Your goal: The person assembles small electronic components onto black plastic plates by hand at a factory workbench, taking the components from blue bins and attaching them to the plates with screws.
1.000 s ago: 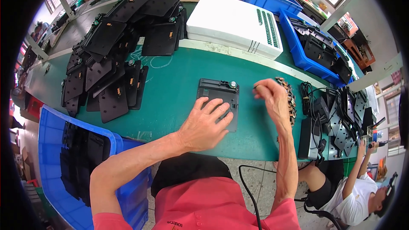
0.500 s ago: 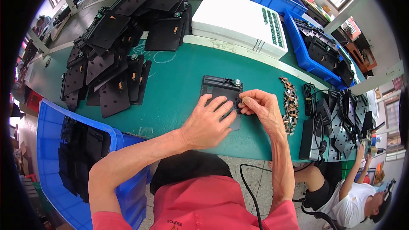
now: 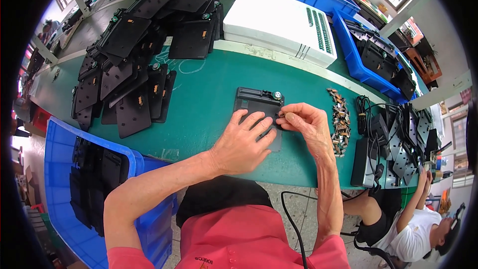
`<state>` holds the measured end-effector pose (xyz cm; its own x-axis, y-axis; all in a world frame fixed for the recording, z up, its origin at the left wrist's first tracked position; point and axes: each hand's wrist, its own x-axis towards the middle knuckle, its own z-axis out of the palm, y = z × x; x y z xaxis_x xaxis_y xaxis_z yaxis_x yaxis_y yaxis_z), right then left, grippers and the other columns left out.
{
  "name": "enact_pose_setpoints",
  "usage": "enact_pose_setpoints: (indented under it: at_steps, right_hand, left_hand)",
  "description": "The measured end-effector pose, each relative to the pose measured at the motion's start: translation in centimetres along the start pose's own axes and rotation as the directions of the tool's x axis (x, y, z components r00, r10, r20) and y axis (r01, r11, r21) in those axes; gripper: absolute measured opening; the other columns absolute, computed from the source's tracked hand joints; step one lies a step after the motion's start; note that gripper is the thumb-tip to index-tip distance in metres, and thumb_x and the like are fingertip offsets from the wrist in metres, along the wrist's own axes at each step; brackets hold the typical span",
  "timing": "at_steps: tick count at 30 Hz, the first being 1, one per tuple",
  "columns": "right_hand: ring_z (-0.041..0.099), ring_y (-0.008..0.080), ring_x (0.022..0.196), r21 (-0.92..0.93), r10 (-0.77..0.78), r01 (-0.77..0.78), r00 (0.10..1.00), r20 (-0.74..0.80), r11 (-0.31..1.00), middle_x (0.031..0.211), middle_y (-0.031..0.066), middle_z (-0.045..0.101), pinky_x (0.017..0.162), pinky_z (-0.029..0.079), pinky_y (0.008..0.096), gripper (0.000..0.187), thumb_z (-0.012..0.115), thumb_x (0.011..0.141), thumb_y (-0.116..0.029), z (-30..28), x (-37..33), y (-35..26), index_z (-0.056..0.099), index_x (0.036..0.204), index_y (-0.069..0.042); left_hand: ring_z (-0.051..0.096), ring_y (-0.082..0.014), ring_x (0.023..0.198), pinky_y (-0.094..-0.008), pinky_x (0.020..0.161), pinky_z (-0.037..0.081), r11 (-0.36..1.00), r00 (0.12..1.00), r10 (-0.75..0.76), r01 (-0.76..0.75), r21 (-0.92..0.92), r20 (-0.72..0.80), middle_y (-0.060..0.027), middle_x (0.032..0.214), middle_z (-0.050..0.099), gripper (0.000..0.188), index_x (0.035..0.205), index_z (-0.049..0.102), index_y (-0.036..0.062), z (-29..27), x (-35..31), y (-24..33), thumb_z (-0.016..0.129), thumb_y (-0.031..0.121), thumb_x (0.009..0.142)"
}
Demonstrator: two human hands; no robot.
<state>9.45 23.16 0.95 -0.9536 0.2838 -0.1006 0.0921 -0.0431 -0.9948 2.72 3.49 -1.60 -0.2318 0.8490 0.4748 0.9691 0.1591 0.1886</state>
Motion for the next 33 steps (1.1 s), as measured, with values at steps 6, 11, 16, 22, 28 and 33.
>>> enact_pose_setpoints:
  at_steps: [6, 11, 16, 22, 28, 33]
  right_hand:
    - [0.069, 0.0172, 0.086, -0.235, -0.092, 0.088, 0.996, -0.006, 0.968, 0.092, 0.0124, 0.069, 0.076, 0.056, 0.0293, 0.019, 0.064, 0.083, 0.006, -0.1, -0.6, -0.7, 0.067, 0.102, 0.004]
    - [0.069, 0.0191, 0.085, -0.493, -0.211, 0.185, 0.977, 0.002, 0.85, 0.091, 0.0137, 0.068, 0.075, 0.055, 0.0299, 0.025, 0.064, 0.079, 0.009, 0.9, -1.2, -1.3, 0.066, 0.104, 0.004]
    - [0.069, 0.0228, 0.08, -0.575, -0.367, 0.34, 0.927, 0.073, 0.744, 0.09, 0.0152, 0.066, 0.072, 0.055, 0.0317, 0.029, 0.064, 0.077, 0.01, 1.1, -1.5, -1.3, 0.063, 0.106, 0.005]
    - [0.069, 0.0196, 0.082, -0.653, -0.314, 0.302, 0.944, 0.102, 0.695, 0.092, 0.0133, 0.067, 0.075, 0.055, 0.0297, 0.032, 0.066, 0.076, 0.009, 1.6, -1.5, -1.9, 0.065, 0.107, 0.004]
    - [0.069, 0.0226, 0.079, -0.713, -0.287, 0.314, 0.944, 0.163, 0.626, 0.091, 0.0154, 0.067, 0.073, 0.055, 0.0316, 0.03, 0.064, 0.076, 0.009, 2.0, -0.8, -2.0, 0.064, 0.106, 0.004]
    - [0.069, 0.0239, 0.079, -0.768, -0.267, 0.324, 0.942, 0.204, 0.552, 0.09, 0.0158, 0.066, 0.072, 0.056, 0.0323, 0.03, 0.063, 0.076, 0.01, 2.1, -0.4, -2.1, 0.064, 0.105, 0.005]
  left_hand:
    - [0.049, -0.0303, 0.118, -0.05, 0.098, 0.035, 1.0, 1.0, 0.0, 0.0, 0.003, -0.007, -0.0139, 0.122, 0.055, 0.047, 0.113, 0.062, 0.0058, 0.0, 0.0, 0.0, 0.074, 0.024, 0.071]
    - [0.049, -0.0305, 0.117, -0.0502, 0.098, 0.035, 1.0, 1.0, -0.007, 0.007, 0.009, -0.007, -0.0143, 0.123, 0.055, 0.047, 0.113, 0.062, 0.0058, 0.1, -0.1, -0.1, 0.074, 0.024, 0.071]
    - [0.049, -0.0306, 0.117, -0.0503, 0.098, 0.036, 1.0, 1.0, 0.006, -0.005, 0.006, -0.029, -0.0144, 0.122, 0.056, 0.046, 0.112, 0.064, 0.0053, 0.2, 0.0, -0.1, 0.074, 0.024, 0.071]
    - [0.049, -0.0313, 0.117, -0.0504, 0.097, 0.037, 1.0, 0.999, 0.013, -0.013, -0.011, -0.051, -0.0147, 0.12, 0.056, 0.041, 0.109, 0.066, 0.0055, 0.3, -0.1, -0.1, 0.073, 0.025, 0.073]
    - [0.05, -0.032, 0.116, -0.0508, 0.096, 0.037, 1.0, 0.997, 0.017, -0.017, -0.004, -0.07, -0.0145, 0.118, 0.057, 0.039, 0.108, 0.066, 0.0053, 0.3, -0.5, -0.1, 0.071, 0.025, 0.075]
    - [0.051, -0.0327, 0.114, -0.0512, 0.095, 0.037, 0.999, 0.995, 0.031, -0.034, -0.021, -0.098, -0.0145, 0.116, 0.058, 0.038, 0.107, 0.065, 0.0047, 0.7, -0.3, -0.1, 0.071, 0.025, 0.075]
